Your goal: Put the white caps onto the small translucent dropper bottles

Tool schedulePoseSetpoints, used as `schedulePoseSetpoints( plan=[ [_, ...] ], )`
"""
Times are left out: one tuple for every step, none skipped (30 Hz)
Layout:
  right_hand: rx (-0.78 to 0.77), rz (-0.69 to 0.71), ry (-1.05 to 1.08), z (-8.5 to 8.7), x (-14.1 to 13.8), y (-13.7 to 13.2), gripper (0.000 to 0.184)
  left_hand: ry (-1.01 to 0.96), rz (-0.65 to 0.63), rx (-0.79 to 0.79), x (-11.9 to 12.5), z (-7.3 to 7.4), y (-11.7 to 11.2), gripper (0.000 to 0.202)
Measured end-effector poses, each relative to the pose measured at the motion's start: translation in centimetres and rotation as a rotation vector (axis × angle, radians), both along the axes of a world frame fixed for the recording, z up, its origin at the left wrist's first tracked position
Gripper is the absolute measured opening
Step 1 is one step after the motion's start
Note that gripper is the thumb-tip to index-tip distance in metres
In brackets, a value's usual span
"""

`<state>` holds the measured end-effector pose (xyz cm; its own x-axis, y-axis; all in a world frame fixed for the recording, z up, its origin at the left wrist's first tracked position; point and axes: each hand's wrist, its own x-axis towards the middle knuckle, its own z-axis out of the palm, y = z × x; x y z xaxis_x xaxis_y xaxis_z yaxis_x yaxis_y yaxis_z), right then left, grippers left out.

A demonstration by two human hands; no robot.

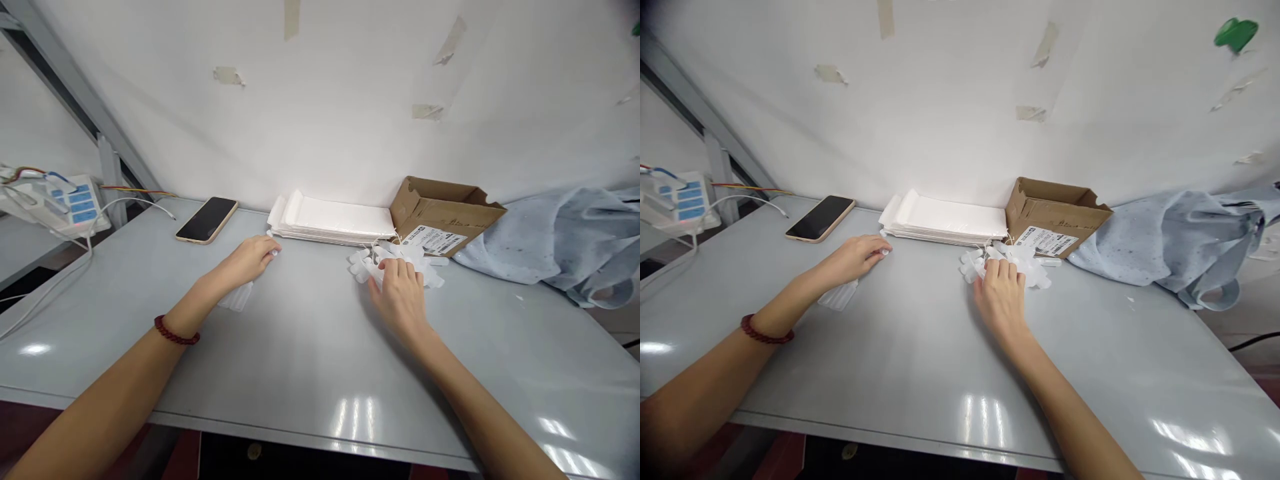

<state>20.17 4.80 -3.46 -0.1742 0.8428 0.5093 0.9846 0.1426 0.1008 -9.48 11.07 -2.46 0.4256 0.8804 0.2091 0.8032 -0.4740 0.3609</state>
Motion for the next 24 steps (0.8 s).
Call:
schedulePoseSetpoints(
  plan=[
    [-0.002, 0.005, 0.002, 0.0, -0.1, -0.1, 0.010, -0.010, 0.014, -0.004, 0.0, 0.2, -0.1, 0.027],
    [-0.001, 0.010, 0.004, 0.1, -0.2, -0.2, 0.010, -0.021, 0.029, -0.007, 0.1, 0.3, -0.2, 0.025],
    [0.003, 0.015, 0.008, 0.1, -0.3, -0.3, 0.011, -0.034, 0.044, -0.008, 0.1, 0.5, -0.3, 0.024],
    [0.011, 0.020, 0.015, 0.1, -0.5, -0.5, 0.011, -0.050, 0.060, -0.008, 0.1, 0.7, -0.4, 0.023],
    [0.021, 0.028, 0.027, 0.2, -0.7, -0.7, 0.012, -0.067, 0.075, -0.006, 0.1, 0.9, -0.5, 0.023],
    [0.032, 0.038, 0.044, 0.2, -1.0, -0.9, 0.012, -0.087, 0.092, -0.002, 0.2, 1.1, -0.6, 0.022],
    [0.044, 0.054, 0.064, 0.2, -1.3, -1.1, 0.012, -0.108, 0.110, 0.002, 0.2, 1.3, -0.8, 0.022],
    [0.050, 0.081, 0.087, 0.2, -1.7, -1.4, 0.012, -0.129, 0.129, 0.006, 0.3, 1.5, -0.9, 0.020],
    [0.049, 0.120, 0.110, 0.2, -2.2, -1.8, 0.012, -0.148, 0.148, 0.010, 0.3, 1.8, -1.0, 0.019],
    [0.042, 0.175, 0.131, 0.2, -2.8, -2.1, 0.012, -0.172, 0.168, 0.010, 0.3, 1.9, -1.1, 0.018],
    [0.016, 0.244, 0.148, 0.2, -3.5, -2.4, 0.013, -0.206, 0.185, 0.005, 0.4, 2.1, -1.2, 0.017],
    [-0.023, 0.323, 0.161, 0.2, -4.2, -2.7, 0.014, -0.247, 0.199, -0.003, 0.4, 2.2, -1.2, 0.017],
    [-0.070, 0.397, 0.167, 0.2, -5.1, -2.9, 0.016, -0.289, 0.209, -0.013, 0.4, 2.3, -1.3, 0.017],
    [-0.134, 0.460, 0.178, 0.2, -6.1, -3.0, 0.018, -0.327, 0.216, -0.022, 0.4, 2.4, -1.3, 0.018],
    [-0.204, 0.515, 0.190, 0.3, -7.1, -3.1, 0.021, -0.356, 0.220, -0.029, 0.5, 2.4, -1.3, 0.018],
    [-0.266, 0.550, 0.213, 0.4, -8.2, -3.0, 0.024, -0.371, 0.222, -0.033, 0.5, 2.5, -1.3, 0.018],
    [-0.323, 0.586, 0.230, 0.5, -9.2, -2.8, 0.028, -0.373, 0.223, -0.032, 0.5, 2.5, -1.3, 0.018],
    [-0.368, 0.610, 0.248, 0.6, -10.3, -2.5, 0.033, -0.374, 0.227, -0.032, 0.5, 2.6, -1.3, 0.018],
    [-0.394, 0.623, 0.261, 0.8, -11.4, -2.2, 0.036, -0.378, 0.230, -0.033, 0.5, 2.7, -1.3, 0.018],
    [-0.419, 0.634, 0.265, 0.9, -12.4, -1.8, 0.041, -0.386, 0.233, -0.035, 0.5, 2.7, -1.3, 0.019],
    [-0.443, 0.645, 0.263, 1.1, -13.3, -1.4, 0.045, -0.396, 0.237, -0.040, 0.4, 2.8, -1.3, 0.019],
    [-0.457, 0.652, 0.264, 1.1, -14.1, -1.1, 0.049, -0.409, 0.241, -0.046, 0.4, 2.8, -1.3, 0.020],
    [-0.470, 0.655, 0.260, 1.1, -14.9, -0.8, 0.054, -0.425, 0.245, -0.056, 0.3, 2.8, -1.3, 0.020],
    [-0.479, 0.651, 0.255, 1.1, -15.5, -0.6, 0.058, -0.444, 0.250, -0.068, 0.2, 2.7, -1.2, 0.021]
  ],
)
